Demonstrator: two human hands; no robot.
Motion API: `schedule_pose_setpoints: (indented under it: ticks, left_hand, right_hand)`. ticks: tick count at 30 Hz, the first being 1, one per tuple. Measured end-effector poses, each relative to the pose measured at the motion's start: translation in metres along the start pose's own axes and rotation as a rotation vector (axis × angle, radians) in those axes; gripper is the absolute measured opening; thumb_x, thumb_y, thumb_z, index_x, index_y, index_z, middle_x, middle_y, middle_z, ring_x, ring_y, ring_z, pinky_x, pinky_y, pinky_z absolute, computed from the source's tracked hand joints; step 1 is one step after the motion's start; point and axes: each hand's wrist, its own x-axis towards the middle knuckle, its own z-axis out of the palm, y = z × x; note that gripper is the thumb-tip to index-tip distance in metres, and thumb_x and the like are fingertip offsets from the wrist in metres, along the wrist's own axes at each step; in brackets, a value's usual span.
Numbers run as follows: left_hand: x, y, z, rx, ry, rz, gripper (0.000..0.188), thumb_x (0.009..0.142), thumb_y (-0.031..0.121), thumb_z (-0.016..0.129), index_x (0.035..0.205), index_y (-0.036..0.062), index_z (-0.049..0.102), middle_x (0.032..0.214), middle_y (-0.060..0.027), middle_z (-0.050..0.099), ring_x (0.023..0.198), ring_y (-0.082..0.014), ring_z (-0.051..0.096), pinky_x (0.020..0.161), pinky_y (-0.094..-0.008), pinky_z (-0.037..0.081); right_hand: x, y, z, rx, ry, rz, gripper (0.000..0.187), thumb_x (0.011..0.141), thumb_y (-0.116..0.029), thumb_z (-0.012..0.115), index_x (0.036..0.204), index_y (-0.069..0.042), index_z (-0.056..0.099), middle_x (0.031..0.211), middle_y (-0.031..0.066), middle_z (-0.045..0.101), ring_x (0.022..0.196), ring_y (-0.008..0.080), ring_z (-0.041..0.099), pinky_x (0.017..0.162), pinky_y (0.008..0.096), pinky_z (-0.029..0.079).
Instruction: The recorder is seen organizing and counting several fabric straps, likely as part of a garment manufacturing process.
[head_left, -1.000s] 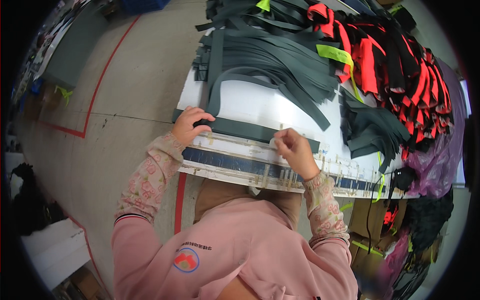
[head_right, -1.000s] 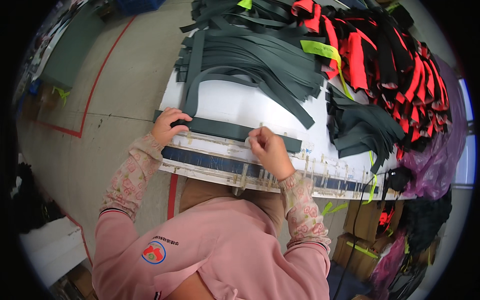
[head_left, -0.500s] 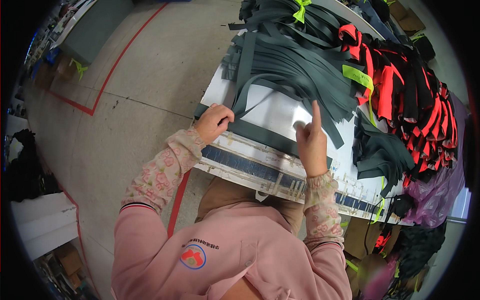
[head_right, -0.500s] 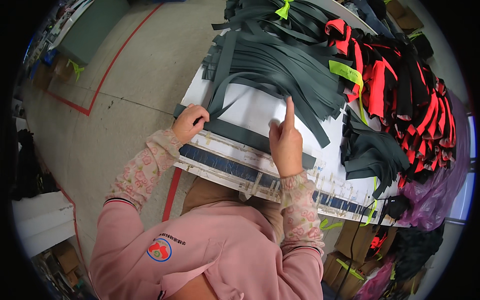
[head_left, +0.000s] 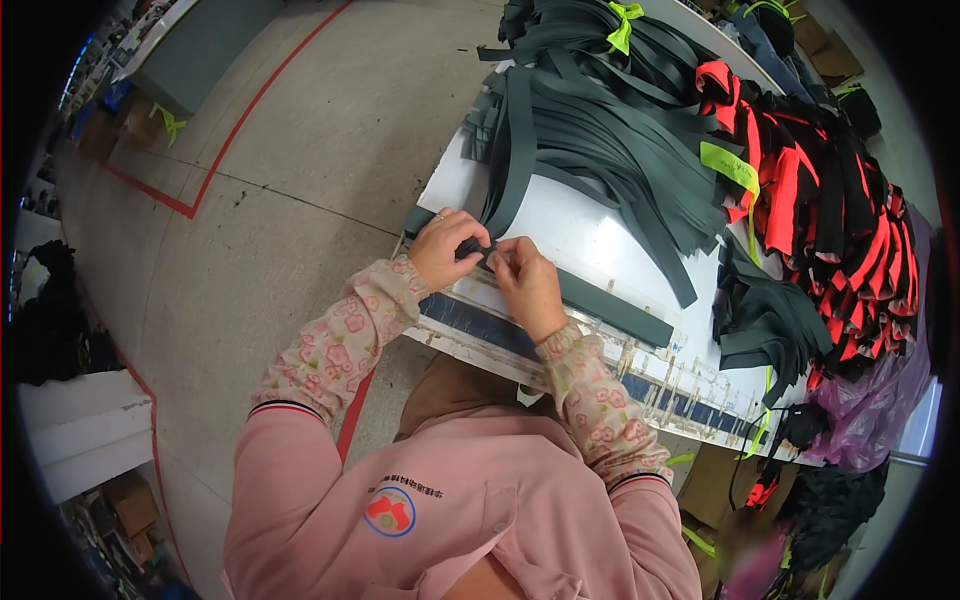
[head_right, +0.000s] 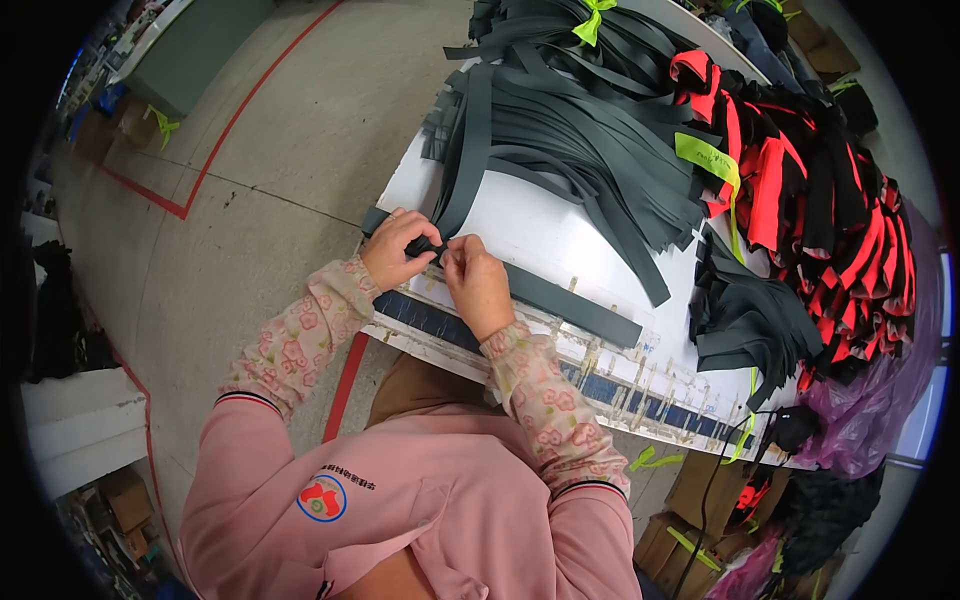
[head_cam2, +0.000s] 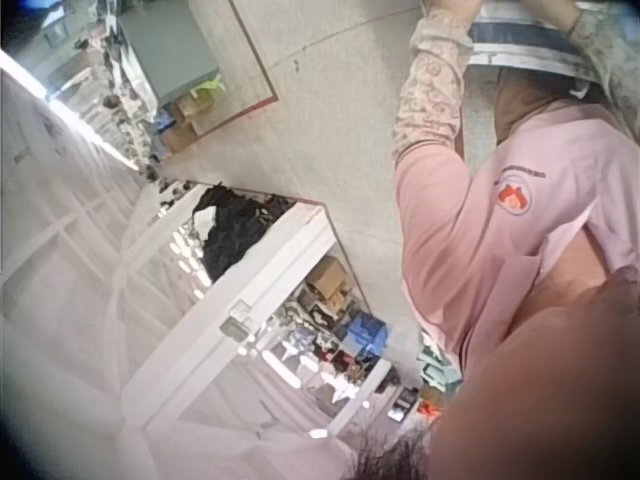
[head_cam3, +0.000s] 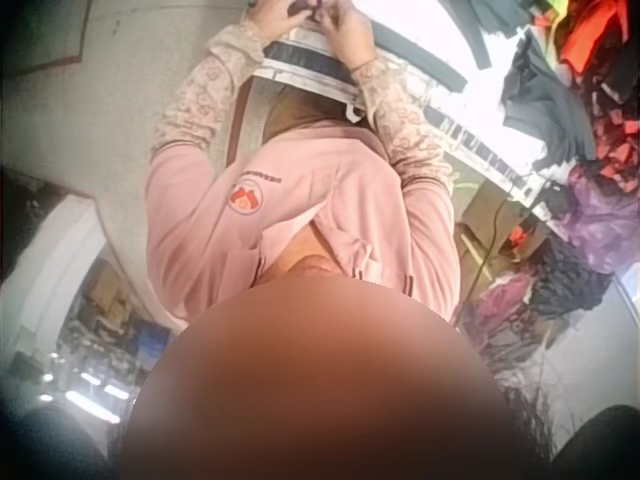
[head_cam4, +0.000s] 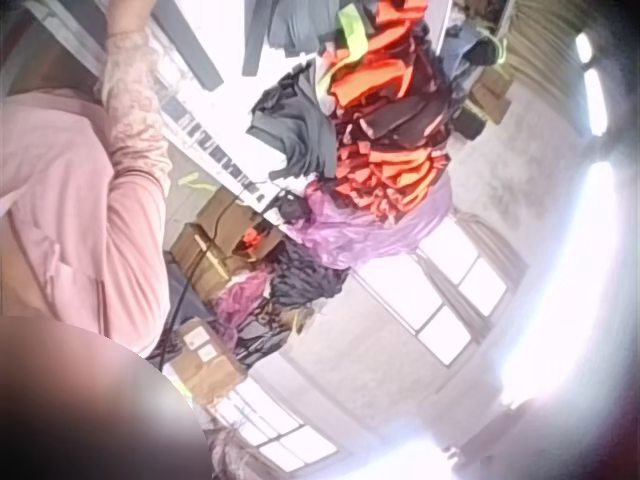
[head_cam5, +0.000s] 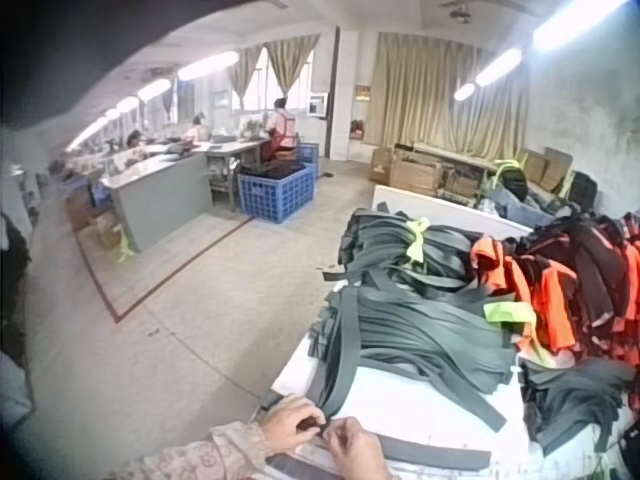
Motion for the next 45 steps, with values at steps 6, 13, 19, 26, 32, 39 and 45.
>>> schedule_pose_setpoints:
  ticks: [6,13,19,26,32,39,45]
  left_hand:
    - [0.000,0.002,0.001,0.006,0.008,-0.005,0.022,0.074,0.007,0.070,0.093,0.0111,0.058,0.095,-0.0061,0.059,0.091,-0.0314,0.055,0.087,-0.0413,0.044]
    - [0.002,0.001,0.002,-0.009,-0.004,0.000,0.026,0.073,0.003,0.074,0.094,0.0092,0.060,0.097,-0.0081,0.061,0.093,-0.0312,0.056,0.084,-0.0395,0.044]
    - [0.003,0.004,-0.007,-0.034,-0.040,0.003,0.025,0.072,0.006,0.076,0.092,0.0086,0.062,0.095,-0.0078,0.062,0.093,-0.0312,0.056,0.084,-0.0386,0.045]
    - [0.003,0.007,-0.009,-0.035,-0.117,-0.064,0.029,0.071,0.011,0.078,0.096,0.0077,0.063,0.097,-0.0052,0.063,0.097,-0.0281,0.054,0.087,-0.0369,0.044]
    - [0.006,0.005,-0.008,-0.023,-0.112,-0.040,0.027,0.072,0.009,0.078,0.095,0.0056,0.063,0.096,-0.0069,0.063,0.094,-0.0273,0.055,0.086,-0.0360,0.044]
    - [0.004,0.003,-0.009,-0.014,-0.075,0.026,0.020,0.081,0.010,0.072,0.097,0.0067,0.063,0.096,-0.0076,0.062,0.090,-0.0283,0.055,0.083,-0.0367,0.045]
    - [0.005,-0.002,0.002,-0.082,0.062,0.018,0.012,0.085,-0.001,0.060,0.093,0.0081,0.061,0.088,-0.0069,0.060,0.082,-0.0294,0.056,0.077,-0.0363,0.045]
  right_hand:
    - [0.000,0.006,0.006,-0.095,-0.001,-0.019,0.015,0.088,-0.010,0.064,0.097,0.002,0.061,0.076,0.0190,0.067,0.066,0.0322,0.068,0.062,0.0381,0.052]
    - [-0.022,0.026,-0.080,0.128,-0.014,0.264,0.016,0.096,-0.011,0.059,0.107,0.001,0.059,0.070,0.0007,0.060,0.062,0.0072,0.055,0.053,0.0214,0.044]
    - [-0.064,0.045,-0.150,0.040,0.044,0.352,0.013,0.093,-0.008,0.062,0.100,0.002,0.061,0.067,0.0032,0.060,0.058,0.0066,0.052,0.053,0.0232,0.042]
    - [-0.076,0.055,-0.152,-0.095,0.046,0.231,0.014,0.094,-0.007,0.062,0.103,0.003,0.060,0.074,0.0022,0.062,0.065,0.0066,0.053,0.058,0.0233,0.044]
    - [-0.074,0.055,-0.155,-0.067,0.067,0.252,0.015,0.091,-0.008,0.063,0.100,0.004,0.060,0.071,0.0076,0.064,0.065,0.0114,0.059,0.060,0.0277,0.048]
    - [-0.067,0.022,-0.141,0.329,-0.200,0.377,0.018,0.094,-0.007,0.058,0.109,0.003,0.059,0.070,0.0023,0.061,0.063,0.0061,0.057,0.055,0.0230,0.046]
    - [-0.030,0.007,-0.121,-0.239,0.237,0.053,0.061,0.091,-0.007,0.062,0.147,-0.001,0.037,0.063,0.0083,0.058,0.052,0.0132,0.054,0.050,0.0310,0.045]
